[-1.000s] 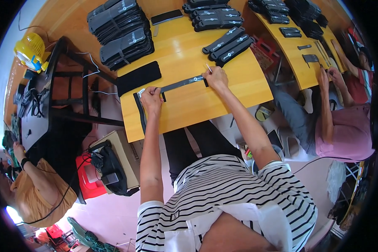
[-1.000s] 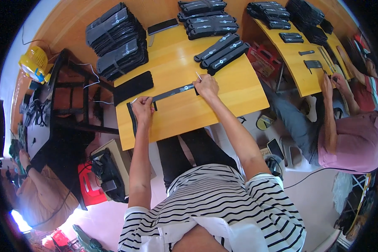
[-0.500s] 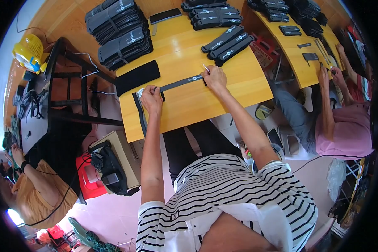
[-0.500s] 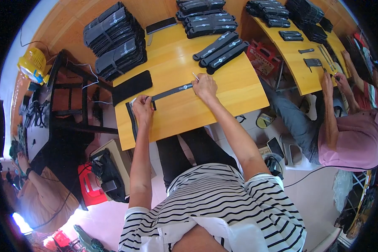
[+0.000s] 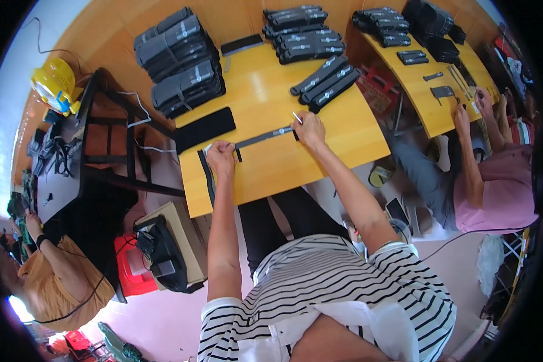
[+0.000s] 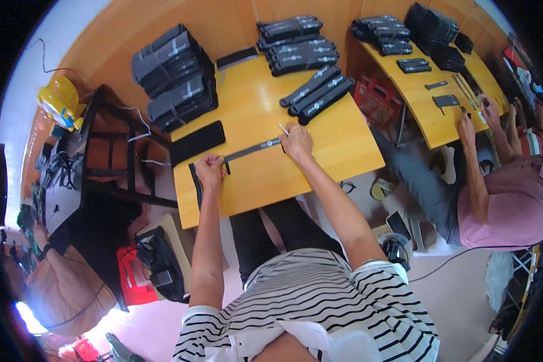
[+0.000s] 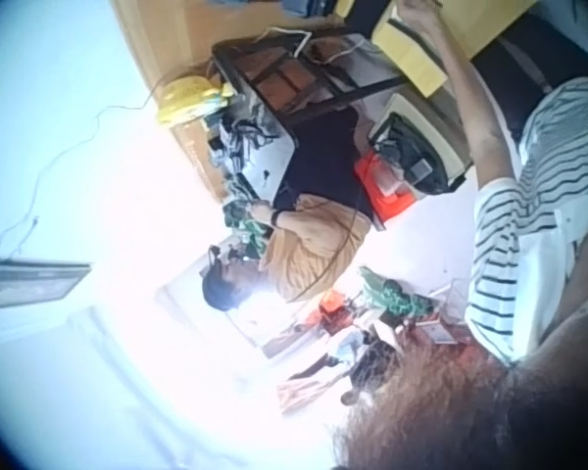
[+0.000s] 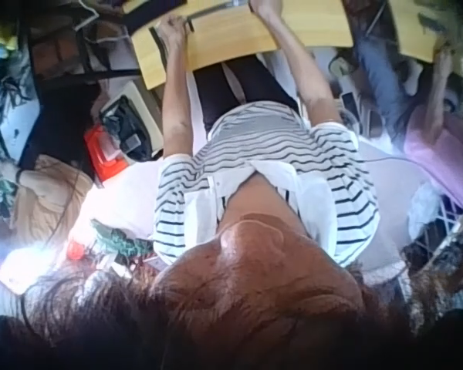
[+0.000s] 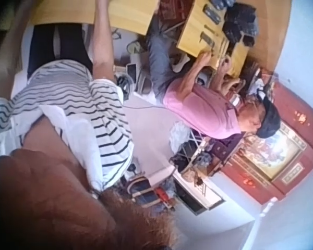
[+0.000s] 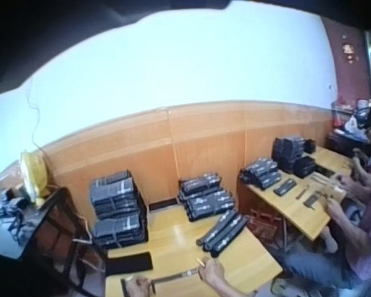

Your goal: Attaching hardware components and logos to black straps in an assembly line workshop.

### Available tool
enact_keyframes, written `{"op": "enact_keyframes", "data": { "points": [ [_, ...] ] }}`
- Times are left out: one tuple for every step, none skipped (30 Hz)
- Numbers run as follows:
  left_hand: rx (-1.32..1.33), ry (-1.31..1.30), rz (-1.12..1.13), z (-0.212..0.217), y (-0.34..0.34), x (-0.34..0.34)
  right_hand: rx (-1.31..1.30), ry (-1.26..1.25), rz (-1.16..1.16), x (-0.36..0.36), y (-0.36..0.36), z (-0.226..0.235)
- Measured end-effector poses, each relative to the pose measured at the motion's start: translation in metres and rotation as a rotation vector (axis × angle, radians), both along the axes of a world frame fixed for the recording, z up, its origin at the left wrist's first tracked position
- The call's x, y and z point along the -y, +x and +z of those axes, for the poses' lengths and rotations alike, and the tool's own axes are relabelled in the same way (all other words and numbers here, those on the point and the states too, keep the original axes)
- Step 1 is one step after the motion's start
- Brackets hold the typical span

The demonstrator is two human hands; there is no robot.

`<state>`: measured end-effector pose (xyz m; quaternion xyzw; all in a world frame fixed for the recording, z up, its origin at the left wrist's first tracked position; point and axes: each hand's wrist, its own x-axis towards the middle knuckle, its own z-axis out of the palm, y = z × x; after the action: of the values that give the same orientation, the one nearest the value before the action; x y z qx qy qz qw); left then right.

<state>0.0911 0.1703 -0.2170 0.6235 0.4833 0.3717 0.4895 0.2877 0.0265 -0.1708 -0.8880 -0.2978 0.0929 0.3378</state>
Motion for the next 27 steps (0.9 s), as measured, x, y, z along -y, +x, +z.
{"op": "enact_keyframes", "data": {
  "points": [
    [0.015, 0.02, -0.002, -0.001, -0.002, 0.0, 0.015, 0.02, -0.002, 0.0, 0.0, -0.004],
    [0.015, -0.044, 0.016, 0.001, -0.001, 0.002, -0.02, 0.007, -0.026, 0.001, 0.002, -0.006],
    [0.015, -0.108, 0.035, 0.003, 0.0, 0.003, -0.055, -0.004, -0.049, 0.001, 0.003, -0.008],
    [0.033, -0.087, 0.034, 0.008, 0.002, 0.005, -0.038, 0.017, -0.048, 0.001, 0.003, -0.007],
    [-0.061, -0.084, 0.054, 0.01, 0.002, 0.008, -0.049, 0.035, -0.054, 0.004, 0.0, -0.007],
    [-0.157, -0.083, 0.077, 0.011, 0.004, 0.009, -0.061, 0.05, -0.058, 0.004, -0.001, -0.007],
    [-0.15, -0.072, 0.082, 0.01, 0.002, 0.009, -0.055, 0.061, -0.053, 0.004, -0.002, -0.005],
    [-0.216, 0.002, 0.096, 0.009, 0.001, 0.008, -0.048, 0.044, -0.044, 0.003, -0.003, -0.004],
    [-0.284, 0.073, 0.112, 0.006, -0.002, 0.007, -0.042, 0.023, -0.033, 0.003, -0.004, -0.003],
    [-0.408, 0.313, 0.088, 0.015, -0.002, 0.016, -0.042, 0.022, -0.04, 0.008, -0.001, -0.007],
    [-0.407, 0.317, 0.089, 0.022, -0.003, 0.019, -0.066, 0.081, -0.036, 0.011, 0.003, -0.008],
    [-0.316, 0.377, 0.083, 0.026, -0.004, 0.021, -0.09, 0.138, -0.03, 0.016, 0.006, -0.011],
    [-0.228, 0.435, 0.085, 0.033, -0.009, 0.025, -0.093, 0.138, -0.02, 0.023, 0.006, -0.009],
    [-0.232, 0.431, 0.085, 0.047, -0.011, 0.033, -0.136, 0.239, 0.02, 0.036, 0.007, -0.004],
    [-0.005, 0.188, -0.001, 0.061, -0.014, 0.042, -0.18, 0.339, 0.06, 0.046, 0.003, 0.002],
    [0.221, -0.054, -0.088, 0.083, -0.015, 0.055, -0.183, 0.338, 0.057, 0.056, -0.005, 0.009],
    [0.221, -0.056, -0.087, 0.105, -0.014, 0.064, -0.613, 0.4, 0.104, 0.065, -0.014, 0.016],
    [0.362, 0.008, -0.099, 0.129, -0.011, 0.072, -1.047, 0.45, 0.149, 0.076, -0.028, 0.022],
    [0.504, 0.072, -0.112, 0.154, -0.004, 0.081, -1.234, 0.426, 0.191, 0.082, -0.05, 0.03],
    [0.6, 0.129, -0.129, 0.183, 0.009, 0.089, -1.419, 0.404, 0.23, 0.082, -0.076, 0.034],
    [0.694, 0.186, -0.144, 0.213, 0.02, 0.103, -1.61, 0.302, 0.321, 0.077, -0.096, 0.012],
    [0.671, 0.244, -0.206, 0.238, 0.027, 0.123, -1.678, 0.251, 0.513, 0.072, -0.118, 0.02],
    [0.647, 0.305, -0.274, 0.257, 0.037, 0.144, -1.7, 0.173, 0.451, 0.063, -0.145, 0.005],
    [0.596, 0.412, -0.39, 0.264, 0.042, 0.166, -1.334, 0.384, 0.754, 0.057, -0.18, -0.034],
    [0.615, 0.438, -0.515, 0.254, 0.045, 0.182, -0.713, 0.611, 1.383, 0.055, -0.186, 0.021],
    [0.604, 0.515, -0.628, 0.253, 0.051, 0.204, -0.72, 0.487, 1.552, 0.055, -0.201, 0.031],
    [0.596, 0.586, -0.644, 0.247, 0.055, 0.222, -0.737, 0.474, 1.573, 0.059, -0.211, 0.045]
  ]
}}
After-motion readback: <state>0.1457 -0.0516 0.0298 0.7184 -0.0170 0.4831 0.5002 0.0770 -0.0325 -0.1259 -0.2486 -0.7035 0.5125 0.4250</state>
